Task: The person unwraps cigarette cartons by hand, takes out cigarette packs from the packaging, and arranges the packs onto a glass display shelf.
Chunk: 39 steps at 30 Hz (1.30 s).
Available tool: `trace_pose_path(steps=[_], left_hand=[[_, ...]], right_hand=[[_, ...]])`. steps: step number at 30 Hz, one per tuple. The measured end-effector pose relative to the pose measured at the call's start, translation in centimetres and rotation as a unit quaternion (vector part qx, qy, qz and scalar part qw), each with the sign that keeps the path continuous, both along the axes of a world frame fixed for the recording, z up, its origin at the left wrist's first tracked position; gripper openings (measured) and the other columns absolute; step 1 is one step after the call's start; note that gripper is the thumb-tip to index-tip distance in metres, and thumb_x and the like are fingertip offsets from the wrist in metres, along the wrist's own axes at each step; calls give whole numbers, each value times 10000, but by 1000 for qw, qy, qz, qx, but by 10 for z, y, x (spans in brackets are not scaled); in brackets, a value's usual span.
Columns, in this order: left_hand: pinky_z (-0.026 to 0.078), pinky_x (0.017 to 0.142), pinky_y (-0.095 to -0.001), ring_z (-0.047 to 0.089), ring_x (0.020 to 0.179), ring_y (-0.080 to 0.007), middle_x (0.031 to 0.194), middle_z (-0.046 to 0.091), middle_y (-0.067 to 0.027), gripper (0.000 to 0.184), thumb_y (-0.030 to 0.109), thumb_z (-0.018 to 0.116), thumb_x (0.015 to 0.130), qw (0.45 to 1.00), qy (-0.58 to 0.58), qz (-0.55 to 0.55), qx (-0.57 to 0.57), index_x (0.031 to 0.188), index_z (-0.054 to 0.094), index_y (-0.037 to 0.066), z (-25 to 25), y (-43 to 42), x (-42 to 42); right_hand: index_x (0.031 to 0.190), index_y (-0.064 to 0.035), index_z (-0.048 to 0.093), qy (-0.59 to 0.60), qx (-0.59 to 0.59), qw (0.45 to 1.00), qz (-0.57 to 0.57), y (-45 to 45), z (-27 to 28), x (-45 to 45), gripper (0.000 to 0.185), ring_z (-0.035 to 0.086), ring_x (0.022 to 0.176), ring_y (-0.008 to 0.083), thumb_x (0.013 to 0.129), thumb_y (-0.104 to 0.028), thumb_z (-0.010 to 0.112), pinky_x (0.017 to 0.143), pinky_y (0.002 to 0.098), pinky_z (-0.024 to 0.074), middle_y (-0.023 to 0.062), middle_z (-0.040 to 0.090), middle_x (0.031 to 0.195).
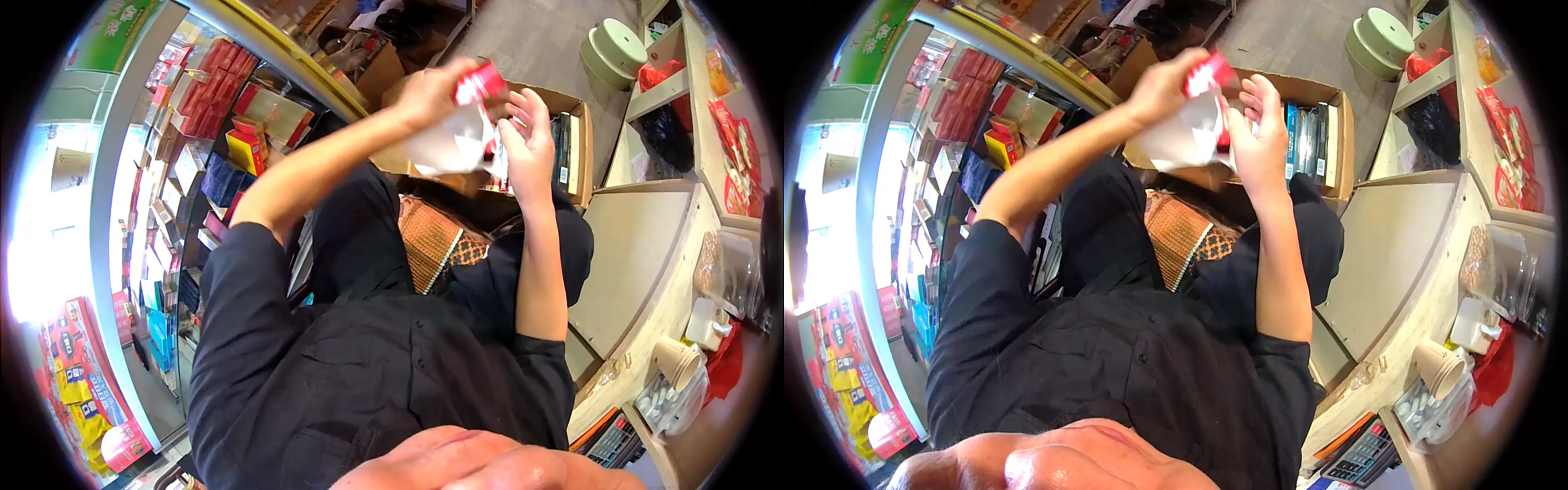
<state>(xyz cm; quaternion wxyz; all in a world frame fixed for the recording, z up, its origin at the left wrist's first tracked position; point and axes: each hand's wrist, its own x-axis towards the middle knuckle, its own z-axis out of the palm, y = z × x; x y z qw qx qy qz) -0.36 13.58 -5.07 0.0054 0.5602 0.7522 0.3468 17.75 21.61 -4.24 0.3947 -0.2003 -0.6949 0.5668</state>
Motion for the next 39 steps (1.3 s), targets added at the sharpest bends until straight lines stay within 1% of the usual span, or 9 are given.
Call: trace_pose_path(steps=[4, 5, 6, 7, 12, 16, 18, 24, 39], left_hand=[[519, 768, -431, 655, 934, -312, 1056, 666, -120, 493, 285, 731, 767, 985, 147, 74, 46, 1228, 569, 219, 27, 21, -100], [503, 797, -348, 656, 901, -256, 985, 671, -135, 422, 297, 621, 869, 999, -15, 48, 3, 1226, 559, 80, 40, 32, -123], [485, 625, -311, 632, 669, -209, 758, 652, -58, 273, 253, 528, 929, 957, 265, 76, 84, 1130, 606, 85, 43, 38, -125], [467, 616, -294, 617, 675, -233, 765, 641, -68, 297, 299, 464, 960, 993, -77, 90, 10, 1158, 595, 121, 53, 43, -132], [467, 743, -379, 630, 862, -302, 862, 663, -158, 387, 411, 421, 951, 956, -57, 265, -115, 1097, 656, 140, 26, 68, -187], [482, 778, -382, 636, 931, -315, 923, 674, -179, 380, 382, 487, 907, 953, 183, 208, -121, 1110, 658, 111, -84, 58, -292], [484, 859, -462, 596, 1099, -305, 1198, 624, -92, 408, 226, 673, 807, 819, 385, 355, -234, 1207, 592, 222, -154, 43, -334], [428, 954, -464, 529, 1182, -375, 1231, 571, -183, 356, 278, 597, 826, 801, 236, 348, -426, 1150, 617, 132, -420, -45, -474], [434, 951, -488, 546, 1148, -359, 1155, 605, -198, 385, 247, 604, 771, 843, 55, 462, -271, 1115, 632, 77, -295, 19, -347]], right_hand=[[1186, -13, 541, -35, -73, 995, 66, -3, 6, 13, 333, 594, 997, 194, 856, -19, 582, 864, 311, 483, 101, 592, 1079], [1147, 2, 563, -79, -51, 992, 81, -4, 7, 17, 302, 603, 963, 202, 846, -23, 587, 839, 312, 484, 117, 602, 1041], [1129, 9, 567, -84, -6, 992, 96, -7, 12, 19, 288, 607, 944, 222, 844, -28, 589, 827, 318, 484, 131, 605, 1018], [1111, 16, 572, -89, 40, 989, 111, -8, 18, 21, 274, 612, 924, 241, 842, -33, 591, 814, 324, 484, 145, 608, 994], [1074, 19, 593, -134, 151, 960, 195, -7, 29, 35, 293, 627, 943, 318, 782, 30, 617, 836, 364, 491, 167, 630, 1002], [1079, 2, 578, -158, 104, 943, 274, 12, 39, 43, 352, 617, 858, 336, 742, 18, 678, 757, 386, 502, 164, 627, 959], [1081, 5, 568, -178, 97, 935, 291, 21, 32, 44, 387, 609, 839, 338, 720, 10, 708, 735, 400, 499, 162, 620, 942], [1067, 26, 582, -223, -18, 915, 336, 42, 12, 32, 382, 630, 869, 313, 707, 18, 709, 734, 365, 510, 158, 637, 1028], [1108, -12, 560, -281, 17, 896, 345, 29, 7, 18, 384, 602, 878, 302, 744, -42, 682, 747, 379, 489, 138, 595, 1042]])
